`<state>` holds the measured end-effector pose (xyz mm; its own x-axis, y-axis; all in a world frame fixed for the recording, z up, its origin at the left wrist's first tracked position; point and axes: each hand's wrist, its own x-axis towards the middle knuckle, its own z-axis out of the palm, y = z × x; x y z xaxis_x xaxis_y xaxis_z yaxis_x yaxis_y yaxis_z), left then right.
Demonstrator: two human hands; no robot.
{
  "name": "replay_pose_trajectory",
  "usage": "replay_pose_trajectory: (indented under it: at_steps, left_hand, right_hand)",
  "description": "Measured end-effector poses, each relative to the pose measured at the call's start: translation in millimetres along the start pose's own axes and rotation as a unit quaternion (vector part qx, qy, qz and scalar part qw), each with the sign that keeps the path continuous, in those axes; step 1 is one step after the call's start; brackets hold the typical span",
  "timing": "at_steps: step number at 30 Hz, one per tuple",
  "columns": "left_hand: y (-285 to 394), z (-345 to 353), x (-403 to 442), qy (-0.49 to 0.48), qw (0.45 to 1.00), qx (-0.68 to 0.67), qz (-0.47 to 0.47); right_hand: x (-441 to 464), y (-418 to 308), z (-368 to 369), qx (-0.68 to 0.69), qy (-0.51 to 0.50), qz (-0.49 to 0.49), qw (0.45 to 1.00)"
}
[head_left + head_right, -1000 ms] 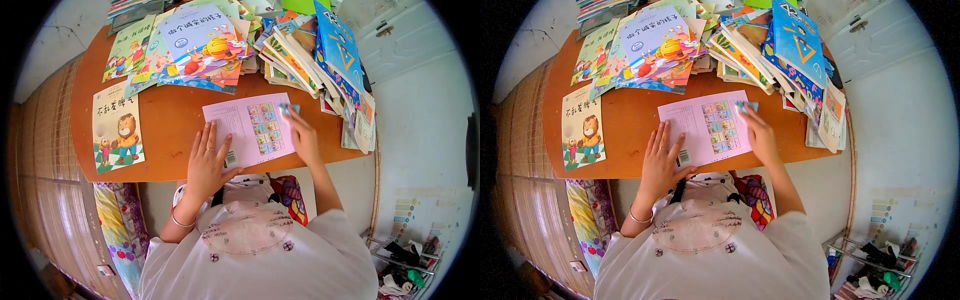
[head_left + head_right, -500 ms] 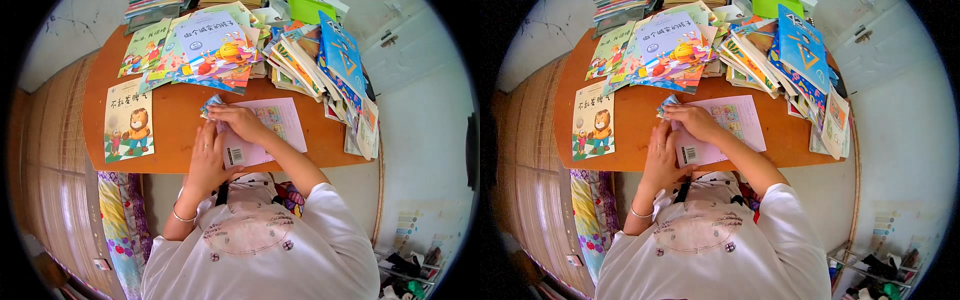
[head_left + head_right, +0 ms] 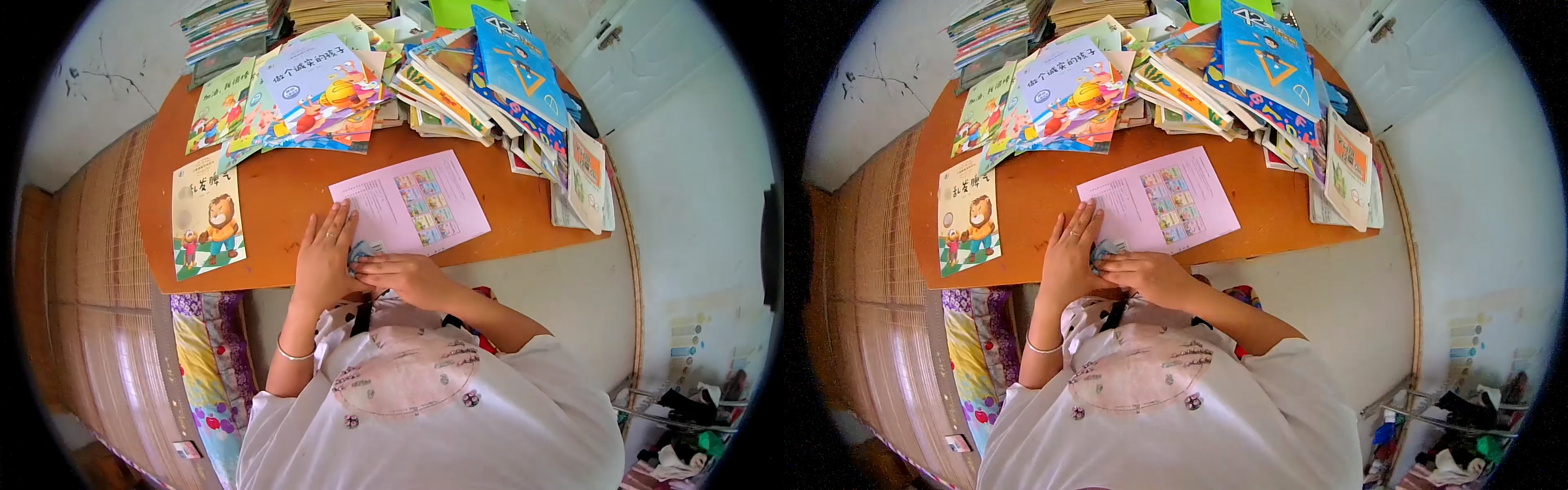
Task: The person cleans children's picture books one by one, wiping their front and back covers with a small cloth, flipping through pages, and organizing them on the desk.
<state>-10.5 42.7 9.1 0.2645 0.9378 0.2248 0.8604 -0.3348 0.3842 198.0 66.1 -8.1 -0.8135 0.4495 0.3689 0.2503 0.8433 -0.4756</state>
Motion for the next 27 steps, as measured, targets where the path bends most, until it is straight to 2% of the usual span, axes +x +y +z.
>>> replay_pose_trajectory:
  at_steps: [5, 9, 10, 12, 15, 17, 19, 22, 23, 25, 27]
  left_hand:
    - [2.1, -0.5, 1.0, 0.01, 1.0, 0.004, -0.004]
    - [4.2, 3.0, 1.2, 0.0, 1.0, 0.021, -0.006]
    - [3.7, 4.1, 0.8, 0.003, 1.0, 0.024, -0.009]
    - [3.7, 5.2, 0.7, 0.006, 1.0, 0.027, -0.01]
    - [4.3, 5.8, 0.8, 0.012, 0.999, 0.035, -0.009]
    - [2.6, 7.4, 1.8, 0.016, 0.999, 0.047, -0.003]
    - [-1.2, 12.0, 1.7, 0.019, 0.998, 0.059, 0.003]
    - [-2.1, 6.7, 2.0, 0.01, 0.998, 0.054, 0.004]
    - [-0.6, 4.3, 2.4, -0.002, 0.999, 0.033, -0.002]
    - [3.0, 1.6, 3.0, 0.0, 1.0, 0.022, -0.004]
    - [4.2, 0.6, 3.7, 0.001, 1.0, 0.008, -0.006]
  right_hand:
    - [-26.7, 7.6, -23.5, 0.018, 0.048, 0.019, 0.999]
    - [-82.2, 46.2, -52.8, -0.084, 0.153, 0.181, 0.968]
    - [-88.4, 52.2, -59.2, -0.085, 0.155, 0.182, 0.967]
    - [-92.2, 58.9, -68.2, -0.154, 0.236, 0.261, 0.923]
    - [-68.9, 39.7, -37.6, -0.158, 0.201, 0.236, 0.938]
    - [-36.3, 11.7, -12.5, -0.048, 0.183, 0.155, 0.97]
    - [-8.0, -17.0, 4.4, -0.003, 0.127, 0.068, 0.99]
    - [-2.3, -15.3, 9.7, -0.032, 0.118, 0.018, 0.992]
    - [-6.6, -8.8, 6.9, -0.033, 0.12, 0.019, 0.992]
    - [-28.0, 18.4, -9.9, -0.062, 0.14, 0.079, 0.985]
    - [-42.7, 47.2, -29.7, -0.113, 0.209, 0.192, 0.952]
